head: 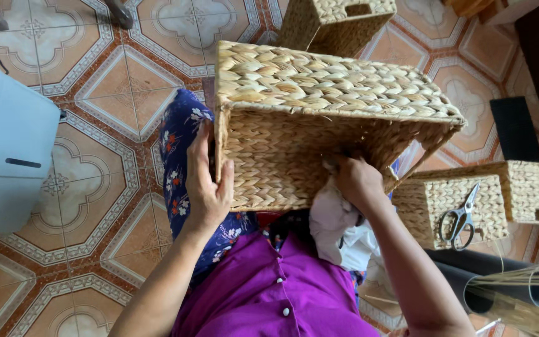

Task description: The person wipes the interior and exterior surfaces of a woven basket using a cloth. They rotate the basket to access different sides and continue wiping until the entire surface is covered.

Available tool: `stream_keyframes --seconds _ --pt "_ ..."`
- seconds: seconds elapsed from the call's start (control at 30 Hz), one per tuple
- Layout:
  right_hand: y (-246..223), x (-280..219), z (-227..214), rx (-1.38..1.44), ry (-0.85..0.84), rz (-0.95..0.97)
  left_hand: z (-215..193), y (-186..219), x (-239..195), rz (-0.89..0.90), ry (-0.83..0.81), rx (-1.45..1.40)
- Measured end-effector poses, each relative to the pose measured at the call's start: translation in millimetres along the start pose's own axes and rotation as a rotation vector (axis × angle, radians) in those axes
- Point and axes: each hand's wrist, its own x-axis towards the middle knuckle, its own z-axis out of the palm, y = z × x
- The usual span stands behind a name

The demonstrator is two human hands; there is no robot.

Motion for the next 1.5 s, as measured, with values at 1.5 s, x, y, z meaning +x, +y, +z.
stream_keyframes --seconds 1.5 --pt "-77 -21 13 0.273 0.139 -0.243 -12 13 211 0.422 -0.006 -0.082"
